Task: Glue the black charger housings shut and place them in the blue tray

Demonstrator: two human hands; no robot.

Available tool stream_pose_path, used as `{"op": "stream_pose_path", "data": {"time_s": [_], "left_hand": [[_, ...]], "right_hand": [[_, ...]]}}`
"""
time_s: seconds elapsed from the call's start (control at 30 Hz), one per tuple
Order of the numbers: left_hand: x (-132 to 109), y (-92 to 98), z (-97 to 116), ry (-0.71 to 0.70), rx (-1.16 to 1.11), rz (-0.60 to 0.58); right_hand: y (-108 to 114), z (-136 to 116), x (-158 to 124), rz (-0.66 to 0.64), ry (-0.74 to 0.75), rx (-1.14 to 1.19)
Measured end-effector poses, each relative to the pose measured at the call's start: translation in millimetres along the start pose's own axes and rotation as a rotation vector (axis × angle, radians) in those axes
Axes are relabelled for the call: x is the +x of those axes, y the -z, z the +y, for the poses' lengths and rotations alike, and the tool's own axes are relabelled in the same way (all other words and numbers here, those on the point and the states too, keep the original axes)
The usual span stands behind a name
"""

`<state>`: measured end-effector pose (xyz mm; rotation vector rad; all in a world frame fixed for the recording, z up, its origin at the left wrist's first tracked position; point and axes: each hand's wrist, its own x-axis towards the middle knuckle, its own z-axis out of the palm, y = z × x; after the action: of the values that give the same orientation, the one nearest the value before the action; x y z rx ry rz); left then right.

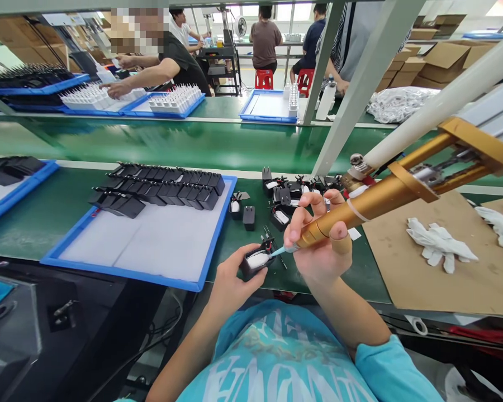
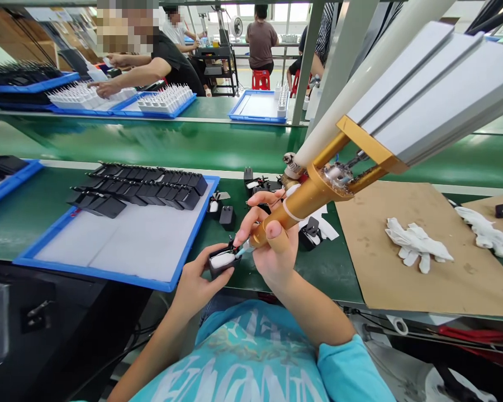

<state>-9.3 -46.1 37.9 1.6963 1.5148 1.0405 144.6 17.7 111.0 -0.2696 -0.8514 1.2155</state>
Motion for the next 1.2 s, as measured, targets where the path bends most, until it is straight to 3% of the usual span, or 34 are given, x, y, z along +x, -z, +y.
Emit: {"op": "stream_pose_path", "data": {"time_s": [0.47, 0.83, 1.0, 1.2], "left_hand": [[13, -28.7, 4, -0.11, -0.122, 0.007], [16, -26.1, 9, -0.128, -0.057, 0.006], [20, -14.8, -15, -0.056, 0.111, -0.011], [21, 1.9, -49, 0.044, 0.168, -0.092]], "right_hand": [[-9, 3, 0, -0.008, -0.027, -0.009], [-8, 4, 1, -0.013, -0.006, 0.014], [-1, 5, 3, -0.035, 0.031, 0.005], [11, 1, 6, 0.071, 0.033, -0.041]]}}
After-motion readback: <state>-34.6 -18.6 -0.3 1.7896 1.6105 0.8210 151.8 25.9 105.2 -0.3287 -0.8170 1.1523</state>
